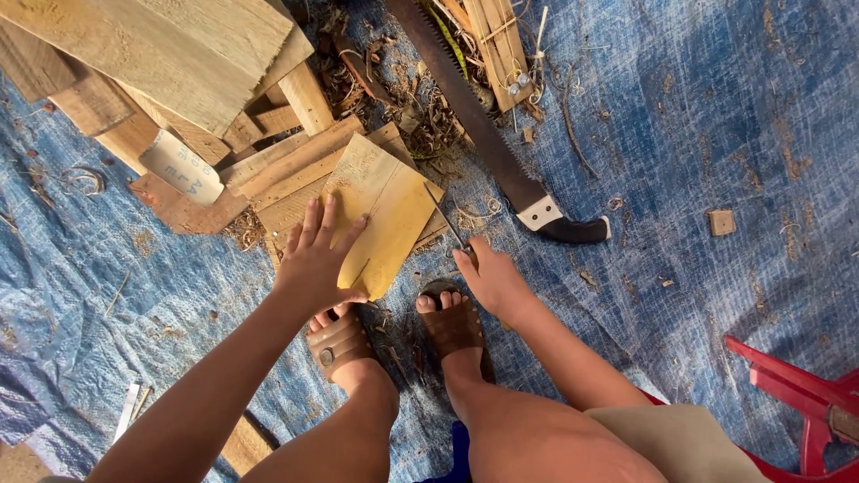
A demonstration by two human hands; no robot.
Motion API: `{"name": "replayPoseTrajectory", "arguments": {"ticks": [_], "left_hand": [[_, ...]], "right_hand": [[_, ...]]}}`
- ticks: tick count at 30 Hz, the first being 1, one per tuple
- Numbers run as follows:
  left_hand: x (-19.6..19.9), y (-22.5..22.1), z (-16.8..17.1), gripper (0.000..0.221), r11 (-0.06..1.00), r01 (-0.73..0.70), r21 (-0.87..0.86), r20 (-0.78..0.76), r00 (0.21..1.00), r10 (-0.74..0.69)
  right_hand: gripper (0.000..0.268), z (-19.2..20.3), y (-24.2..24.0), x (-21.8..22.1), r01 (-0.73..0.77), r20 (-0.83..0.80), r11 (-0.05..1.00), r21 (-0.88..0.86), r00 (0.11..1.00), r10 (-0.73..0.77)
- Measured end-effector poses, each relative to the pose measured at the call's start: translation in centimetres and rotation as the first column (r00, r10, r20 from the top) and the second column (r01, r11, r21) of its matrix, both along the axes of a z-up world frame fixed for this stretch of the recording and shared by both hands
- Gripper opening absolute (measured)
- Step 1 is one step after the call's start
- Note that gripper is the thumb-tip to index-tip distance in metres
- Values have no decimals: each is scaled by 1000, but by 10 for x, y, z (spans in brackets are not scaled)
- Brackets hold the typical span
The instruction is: The person is using a hand saw to cut a small rectangular piece of wood while sitting on a blue tarp.
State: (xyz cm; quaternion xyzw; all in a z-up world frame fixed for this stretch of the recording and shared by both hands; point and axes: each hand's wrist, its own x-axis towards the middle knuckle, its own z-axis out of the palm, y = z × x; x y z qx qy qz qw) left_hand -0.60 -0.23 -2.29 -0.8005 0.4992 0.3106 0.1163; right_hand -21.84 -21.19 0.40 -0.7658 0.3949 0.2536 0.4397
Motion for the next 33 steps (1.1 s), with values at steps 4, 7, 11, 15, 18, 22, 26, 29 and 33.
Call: {"name": "replayPoseTrajectory", "arguments": {"ticks": [4, 7, 11, 15, 18, 22, 26, 29, 33], "left_hand": [[0, 1, -1, 129, 1000, 4, -6, 4, 1000, -4], [0, 2, -1, 132, 1000, -3, -10, 2, 1000, 3], [1, 3, -1, 132, 1000, 6, -9, 12, 1000, -6], [1, -1, 4, 131, 1000, 8, 20, 0, 1000, -8], [1, -2, 6, 132, 1000, -1, 28, -16, 1000, 1], [0, -4, 11, 131, 999, 5, 39, -16, 1000, -4], [-1, -6, 12, 130, 999, 10, 52, -3, 1000, -10], [-1, -5, 13, 131, 999, 5, 50, -6, 1000, -5], [-1, -7, 14, 130, 999, 4, 47, -7, 1000, -3]], "right_hand": [[57, 5, 1, 0, -27, -19, 1000, -8, 999, 27], [56, 9, 3, -2, -30, -25, 1000, -9, 999, 30], [59, 11, 7, -6, -48, -29, 998, -40, 998, 47], [57, 8, 10, -16, -59, -47, 998, -27, 997, 58], [56, -1, 11, -24, -71, -22, 997, -25, 997, 70], [57, -3, 17, -27, -38, -3, 999, 0, 999, 38], [53, -20, 22, -37, -19, 4, 1000, 0, 1000, 19], [49, -24, 26, -39, -15, 8, 1000, -9, 1000, 15], [48, -30, 32, -45, 27, 29, 1000, 1, 999, -27]]}}
